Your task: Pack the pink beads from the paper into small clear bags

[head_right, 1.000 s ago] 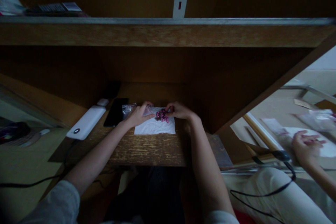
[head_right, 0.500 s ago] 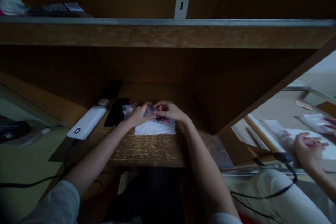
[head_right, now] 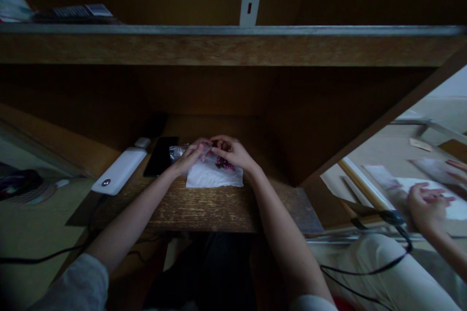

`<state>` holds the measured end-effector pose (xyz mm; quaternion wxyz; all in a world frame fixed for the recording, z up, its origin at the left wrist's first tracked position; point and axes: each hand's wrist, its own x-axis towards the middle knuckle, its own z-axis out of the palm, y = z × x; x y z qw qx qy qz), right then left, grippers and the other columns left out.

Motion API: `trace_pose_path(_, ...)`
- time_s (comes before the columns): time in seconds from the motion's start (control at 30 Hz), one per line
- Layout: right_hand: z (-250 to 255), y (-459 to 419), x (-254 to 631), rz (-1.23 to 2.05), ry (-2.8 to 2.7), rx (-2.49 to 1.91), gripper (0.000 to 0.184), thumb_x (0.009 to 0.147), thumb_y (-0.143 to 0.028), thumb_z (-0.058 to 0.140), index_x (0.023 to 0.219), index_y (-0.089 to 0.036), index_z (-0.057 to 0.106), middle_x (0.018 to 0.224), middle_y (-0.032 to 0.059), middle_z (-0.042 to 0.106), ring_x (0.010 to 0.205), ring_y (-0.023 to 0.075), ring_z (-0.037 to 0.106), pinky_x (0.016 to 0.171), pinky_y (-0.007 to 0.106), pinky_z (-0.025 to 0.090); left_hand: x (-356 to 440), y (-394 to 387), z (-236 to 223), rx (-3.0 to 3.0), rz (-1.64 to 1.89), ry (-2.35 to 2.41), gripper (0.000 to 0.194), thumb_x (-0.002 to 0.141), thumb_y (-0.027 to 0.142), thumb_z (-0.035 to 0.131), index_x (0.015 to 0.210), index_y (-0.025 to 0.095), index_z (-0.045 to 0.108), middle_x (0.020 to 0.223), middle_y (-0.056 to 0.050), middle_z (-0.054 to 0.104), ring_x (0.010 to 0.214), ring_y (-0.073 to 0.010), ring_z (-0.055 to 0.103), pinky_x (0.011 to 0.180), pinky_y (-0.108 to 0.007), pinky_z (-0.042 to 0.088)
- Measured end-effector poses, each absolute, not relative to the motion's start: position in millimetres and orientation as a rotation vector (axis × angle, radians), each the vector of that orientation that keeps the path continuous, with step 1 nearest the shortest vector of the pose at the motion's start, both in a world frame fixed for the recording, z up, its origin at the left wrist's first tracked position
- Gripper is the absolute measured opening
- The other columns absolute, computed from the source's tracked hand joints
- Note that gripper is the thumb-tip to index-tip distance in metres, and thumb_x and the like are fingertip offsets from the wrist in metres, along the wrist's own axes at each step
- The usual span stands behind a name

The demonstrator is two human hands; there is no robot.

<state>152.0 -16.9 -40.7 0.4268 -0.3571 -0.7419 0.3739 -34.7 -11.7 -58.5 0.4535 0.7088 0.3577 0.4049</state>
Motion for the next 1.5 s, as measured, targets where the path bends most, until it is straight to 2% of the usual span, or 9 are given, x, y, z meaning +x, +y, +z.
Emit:
trace_pose_path(0.1, -42.5, -17.8, 146.4, 0.868, -1.841, -0.924, 0.035, 0.079, -0.04, 0.059, 0.104, -0.017, 0.059, 0.068, -0.0007, 0.051, 0.061, 0.0118, 0.045, 0.055, 0.024, 0.037, -37.4, -10.7, -57.0, 1.583, 0.9, 0.855, 0.069, 0.076, 0.075, 0.024, 0.085, 0.016, 0.059, 0.059, -0.001, 0.051, 0.049, -0.0103, 0.043, 0.043, -0.021, 0.029)
trace_pose_path(0.2, -44.1, -18.9, 142.9, 0.839, -1.814, -0.96, 0.034, 0.079, -0.043, 0.057, 0.101, -0.017, 0.059, 0.071, 0.0006, 0.054, 0.063, 0.0125, 0.048, 0.058, 0.024, 0.038, -38.7, -11.6, -52.7, 1.439, 0.814, 0.81, 0.076, 0.075, 0.077, 0.016, 0.086, 0.017, 0.061, 0.06, -0.003, 0.056, 0.048, -0.0113, 0.046, 0.04, -0.022, 0.024)
trace_pose_path(0.5, -47.1, -18.9, 136.5, 0.858, -1.706, -1.014, 0.028, 0.077, -0.042, 0.057, 0.085, -0.016, 0.059, 0.067, 0.0005, 0.054, 0.06, 0.0117, 0.047, 0.056, 0.023, 0.037, -34.2, -10.3, -49.4, 1.2, 0.733, 0.797, 0.091, 0.072, 0.079, 0.004, 0.098, 0.016, 0.064, 0.071, -0.011, 0.067, 0.063, -0.0188, 0.063, 0.046, -0.024, 0.039)
trace_pose_path(0.67, -45.7, -15.4, 138.2, 0.882, -1.625, -1.017, 0.021, 0.074, -0.037, 0.059, 0.072, -0.016, 0.057, 0.066, 0.0002, 0.054, 0.061, 0.0118, 0.048, 0.057, 0.023, 0.036, -29.9, -8.1, -51.5, 1.117, 0.818, 0.835, 0.081, 0.075, 0.078, 0.021, 0.096, 0.013, 0.065, 0.077, -0.014, 0.068, 0.067, -0.0214, 0.065, 0.046, -0.025, 0.042)
trace_pose_path(0.83, -42.4, -17.2, 138.5, 1.008, -1.665, -1.008, 0.024, 0.074, -0.039, 0.055, 0.064, -0.017, 0.053, 0.06, -0.0019, 0.048, 0.055, 0.0104, 0.042, 0.054, 0.023, 0.033, -28.0, -10.3, -52.0, 1.046, 0.901, 0.934, 0.053, 0.081, 0.058, 0.043, 0.1, 0.012, 0.063, 0.08, -0.013, 0.069, 0.06, -0.0203, 0.065, 0.039, -0.022, 0.039)
trace_pose_path(0.93, -43.1, -17.5, 137.9, 1.059, -1.675, -1.021, 0.026, 0.075, -0.038, 0.051, 0.059, -0.018, 0.048, 0.056, -0.0028, 0.042, 0.052, 0.0102, 0.037, 0.051, 0.024, 0.03, -27.6, -10.9, -51.2, 1.014, 0.971, 0.906, 0.041, 0.081, 0.048, 0.05, 0.1, 0.013, 0.062, 0.082, -0.011, 0.07, 0.06, -0.0196, 0.065, 0.043, -0.024, 0.045)
trace_pose_path(1.17, -43.1, -17.4, 137.6, 1.045, -1.657, -1.058, 0.026, 0.074, -0.033, 0.048, 0.053, -0.02, 0.04, 0.051, -0.0022, 0.036, 0.051, 0.0114, 0.034, 0.05, 0.025, 0.028, -27.7, -14.7, -48.6, 1.044, 0.996, 0.863, 0.036, 0.082, 0.045, 0.051, 0.099, 0.015, 0.059, 0.083, -0.009, 0.07, 0.059, -0.0195, 0.066, 0.049, -0.029, 0.051)
trace_pose_path(1.33, -42.5, -18.1, 139.7, 1.001, -1.7, -1.063, 0.027, 0.075, -0.036, 0.047, 0.054, -0.019, 0.045, 0.053, -0.002, 0.038, 0.052, 0.0112, 0.035, 0.05, 0.025, 0.029, -27.5, -13.8, -49.5, 1.06, 0.998, 0.889, 0.034, 0.081, 0.044, 0.051, 0.096, 0.015, 0.061, 0.082, -0.009, 0.07, 0.055, -0.0185, 0.065, 0.045, -0.027, 0.05)
trace_pose_path(1.5, -47.1, -16.3, 138.3, 1.109, -1.733, -1.005, 0.03, 0.075, -0.043, 0.052, 0.061, -0.017, 0.053, 0.056, -0.002, 0.044, 0.052, 0.0103, 0.037, 0.051, 0.024, 0.03, -24.9, -13.4, -51.0, 1.063, 0.988, 0.897, 0.032, 0.081, 0.043, 0.052, 0.091, 0.014, 0.062, 0.075, -0.008, 0.069, 0.055, -0.0175, 0.063, 0.047, -0.029, 0.052)
